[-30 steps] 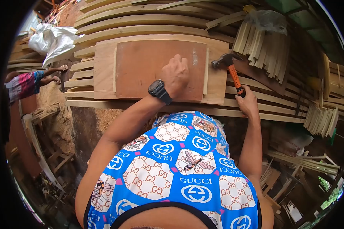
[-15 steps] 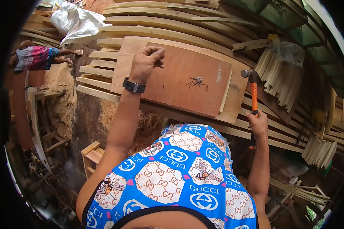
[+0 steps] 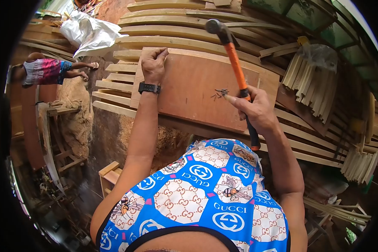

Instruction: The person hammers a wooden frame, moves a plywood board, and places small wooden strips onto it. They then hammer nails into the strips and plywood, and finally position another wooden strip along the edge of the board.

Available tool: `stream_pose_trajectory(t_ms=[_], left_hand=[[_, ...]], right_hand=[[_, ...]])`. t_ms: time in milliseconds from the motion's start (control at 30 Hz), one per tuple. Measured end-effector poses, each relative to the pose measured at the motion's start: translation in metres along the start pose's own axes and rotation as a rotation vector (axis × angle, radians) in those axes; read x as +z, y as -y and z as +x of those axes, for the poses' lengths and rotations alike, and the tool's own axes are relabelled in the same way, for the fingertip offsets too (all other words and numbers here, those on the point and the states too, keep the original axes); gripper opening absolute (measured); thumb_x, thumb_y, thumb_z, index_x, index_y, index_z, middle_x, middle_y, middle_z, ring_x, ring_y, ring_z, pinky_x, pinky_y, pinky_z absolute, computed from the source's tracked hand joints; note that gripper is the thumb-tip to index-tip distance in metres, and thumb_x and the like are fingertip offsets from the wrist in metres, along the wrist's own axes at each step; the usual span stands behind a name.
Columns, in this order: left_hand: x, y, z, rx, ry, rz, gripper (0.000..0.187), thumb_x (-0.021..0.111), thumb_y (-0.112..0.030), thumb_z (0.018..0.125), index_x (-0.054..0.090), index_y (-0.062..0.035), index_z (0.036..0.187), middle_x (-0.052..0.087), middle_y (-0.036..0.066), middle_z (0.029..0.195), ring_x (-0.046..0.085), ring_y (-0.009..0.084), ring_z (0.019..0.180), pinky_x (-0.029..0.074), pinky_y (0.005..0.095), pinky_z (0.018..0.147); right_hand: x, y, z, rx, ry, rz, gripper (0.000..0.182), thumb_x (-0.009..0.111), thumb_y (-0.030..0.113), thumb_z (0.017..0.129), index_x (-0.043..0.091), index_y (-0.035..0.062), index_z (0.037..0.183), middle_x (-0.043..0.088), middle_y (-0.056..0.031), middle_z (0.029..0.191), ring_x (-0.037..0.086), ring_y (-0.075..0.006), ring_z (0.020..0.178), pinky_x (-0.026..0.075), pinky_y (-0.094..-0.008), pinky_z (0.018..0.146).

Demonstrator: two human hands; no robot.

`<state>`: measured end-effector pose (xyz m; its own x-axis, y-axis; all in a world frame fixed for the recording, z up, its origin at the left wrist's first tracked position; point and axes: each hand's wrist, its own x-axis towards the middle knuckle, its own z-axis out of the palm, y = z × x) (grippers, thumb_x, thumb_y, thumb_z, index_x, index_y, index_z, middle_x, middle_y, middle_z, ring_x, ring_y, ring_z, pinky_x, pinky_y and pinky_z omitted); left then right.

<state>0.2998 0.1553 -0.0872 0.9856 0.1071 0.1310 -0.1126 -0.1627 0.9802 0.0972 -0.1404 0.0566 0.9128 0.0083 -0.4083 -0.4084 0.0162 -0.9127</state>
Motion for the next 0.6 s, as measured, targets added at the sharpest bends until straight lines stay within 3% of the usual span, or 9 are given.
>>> stream_pose_trajectory(t_ms=[67,133,167,300,367,400,500,567,600], left_hand=[[0.004,-0.007,-0.003,0.029,-0.030,0.126,0.013,0.077,-0.009,0.092,0.078,0.0026,0.098,0.075,0.009,0.088,0.069,0.0153,0.081,0.054,0.0295,0.074],[0.005,-0.003,-0.005,0.251,-0.046,0.315,0.011,0.075,-0.009,0.092,0.077,0.0015,0.093,0.072,0.012,0.089,0.068,0.0235,0.082,0.053,0.0361,0.075],[0.006,0.000,-0.005,0.228,-0.035,0.301,0.010,0.075,-0.010,0.090,0.076,0.0007,0.090,0.069,0.014,0.091,0.065,0.0290,0.086,0.052,0.0406,0.078],[0.010,-0.005,-0.010,0.276,-0.047,0.350,0.010,0.075,-0.010,0.089,0.076,0.0002,0.089,0.069,0.013,0.092,0.063,0.0282,0.088,0.050,0.0403,0.081],[0.010,-0.005,-0.010,0.288,-0.034,0.357,0.010,0.076,-0.010,0.089,0.076,-0.0002,0.086,0.068,0.012,0.090,0.063,0.0282,0.088,0.049,0.0396,0.082],[0.009,-0.003,-0.009,0.289,-0.034,0.358,0.010,0.076,-0.010,0.089,0.076,-0.0002,0.086,0.068,0.012,0.090,0.063,0.0282,0.088,0.049,0.0396,0.082],[0.008,0.003,-0.007,0.247,0.003,0.320,0.009,0.076,-0.010,0.088,0.076,-0.0006,0.086,0.068,0.011,0.090,0.062,0.0280,0.088,0.049,0.0395,0.083],[0.009,0.003,-0.009,0.258,0.012,0.303,0.007,0.076,-0.008,0.087,0.077,-0.0009,0.088,0.067,0.011,0.091,0.063,0.0278,0.088,0.050,0.0389,0.082],[0.009,-0.001,-0.010,0.252,0.007,0.303,0.007,0.076,-0.008,0.087,0.077,-0.0009,0.088,0.067,0.011,0.091,0.063,0.0278,0.088,0.050,0.0389,0.082]], right_hand=[[0.014,0.007,0.004,0.015,0.053,-0.025,0.026,0.079,0.024,0.092,0.063,0.0035,0.091,0.055,0.0030,0.066,0.051,-0.0054,0.055,0.044,-0.0239,0.052],[0.026,0.012,0.005,-0.038,0.079,-0.145,0.028,0.080,0.025,0.091,0.063,0.0033,0.091,0.053,0.0035,0.067,0.053,-0.0055,0.057,0.044,-0.0237,0.052],[0.032,0.010,0.007,-0.132,0.061,-0.205,0.032,0.083,0.024,0.089,0.061,0.0027,0.098,0.052,0.0039,0.067,0.053,-0.0059,0.057,0.045,-0.0240,0.052],[0.049,0.004,0.022,-0.292,0.049,-0.025,0.037,0.083,0.021,0.089,0.057,0.0028,0.107,0.052,0.0028,0.068,0.054,-0.0068,0.057,0.048,-0.0241,0.054],[0.046,0.013,0.030,-0.092,0.269,0.143,0.039,0.081,0.018,0.091,0.053,0.0029,0.114,0.054,0.0009,0.071,0.057,-0.0086,0.061,0.051,-0.0237,0.058],[0.047,0.017,0.032,-0.093,0.269,0.144,0.039,0.081,0.018,0.091,0.053,0.0029,0.114,0.054,0.0009,0.071,0.057,-0.0086,0.061,0.051,-0.0237,0.058],[0.050,0.013,0.038,0.018,0.202,-0.090,0.040,0.078,0.020,0.094,0.055,0.0017,0.120,0.055,-0.0013,0.071,0.058,-0.0114,0.062,0.051,-0.0279,0.059],[0.054,-0.006,0.045,-0.251,0.116,-0.329,0.049,0.075,0.023,0.095,0.053,0.0020,0.133,0.056,-0.0051,0.067,0.059,-0.0191,0.058,0.049,-0.0359,0.059],[0.055,-0.004,0.047,-0.247,0.122,-0.332,0.049,0.075,0.023,0.095,0.053,0.0020,0.133,0.056,-0.0051,0.067,0.059,-0.0191,0.058,0.049,-0.0359,0.059]])
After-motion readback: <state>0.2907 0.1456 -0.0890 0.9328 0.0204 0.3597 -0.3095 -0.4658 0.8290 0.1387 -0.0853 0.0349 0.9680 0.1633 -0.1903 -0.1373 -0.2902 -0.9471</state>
